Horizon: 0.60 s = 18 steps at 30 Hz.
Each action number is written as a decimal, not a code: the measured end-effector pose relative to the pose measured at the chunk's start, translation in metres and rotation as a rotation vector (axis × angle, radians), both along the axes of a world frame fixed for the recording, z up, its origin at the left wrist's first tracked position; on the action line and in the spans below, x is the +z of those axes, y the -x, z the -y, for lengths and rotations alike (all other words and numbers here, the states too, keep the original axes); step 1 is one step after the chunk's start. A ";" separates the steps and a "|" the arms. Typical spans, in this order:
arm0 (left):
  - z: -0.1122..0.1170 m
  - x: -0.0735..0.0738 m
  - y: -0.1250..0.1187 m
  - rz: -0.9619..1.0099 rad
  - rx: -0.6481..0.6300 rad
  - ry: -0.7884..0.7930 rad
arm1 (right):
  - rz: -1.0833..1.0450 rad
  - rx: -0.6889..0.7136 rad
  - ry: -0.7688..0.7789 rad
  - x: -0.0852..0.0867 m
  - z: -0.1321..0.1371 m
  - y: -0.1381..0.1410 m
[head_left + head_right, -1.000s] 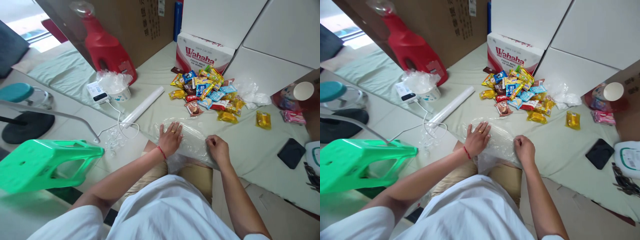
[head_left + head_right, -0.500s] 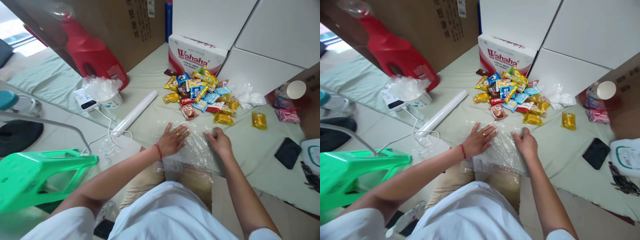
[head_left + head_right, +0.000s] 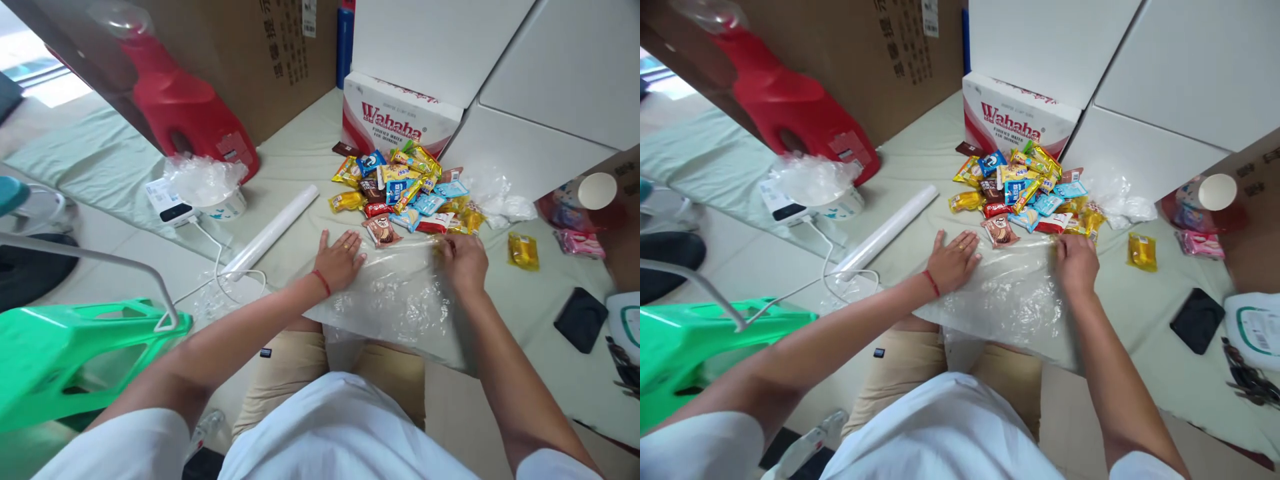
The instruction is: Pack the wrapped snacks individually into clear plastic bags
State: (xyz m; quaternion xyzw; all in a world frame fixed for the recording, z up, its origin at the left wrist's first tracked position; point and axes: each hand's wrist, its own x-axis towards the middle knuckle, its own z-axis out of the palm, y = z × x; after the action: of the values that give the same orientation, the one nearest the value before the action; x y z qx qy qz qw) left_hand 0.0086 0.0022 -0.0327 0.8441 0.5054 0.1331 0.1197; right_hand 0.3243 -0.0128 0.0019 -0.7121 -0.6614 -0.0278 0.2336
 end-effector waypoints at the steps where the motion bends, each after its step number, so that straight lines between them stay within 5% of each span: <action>1: -0.006 0.000 -0.001 -0.002 -0.002 0.023 | 0.028 -0.039 0.124 0.007 -0.008 -0.008; 3: -0.010 0.001 0.001 0.015 0.017 0.026 | 0.056 -0.114 0.276 0.024 -0.026 -0.021; 8: 0.010 0.012 0.015 0.103 0.061 -0.142 | 0.034 -0.270 0.114 0.065 -0.090 -0.023; 13: 0.017 0.001 0.022 0.012 -0.026 -0.028 | 0.012 -0.348 0.340 0.046 -0.147 0.015; 18: 0.011 -0.011 0.027 -0.066 -0.056 0.007 | -0.298 -0.221 0.236 0.034 -0.139 0.002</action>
State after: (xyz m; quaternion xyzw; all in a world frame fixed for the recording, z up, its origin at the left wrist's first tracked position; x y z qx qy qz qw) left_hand -0.0186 -0.0093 -0.0434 0.8614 0.4859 0.1001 0.1095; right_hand 0.3221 0.1265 0.0356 -0.7989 -0.5362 0.1298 0.2395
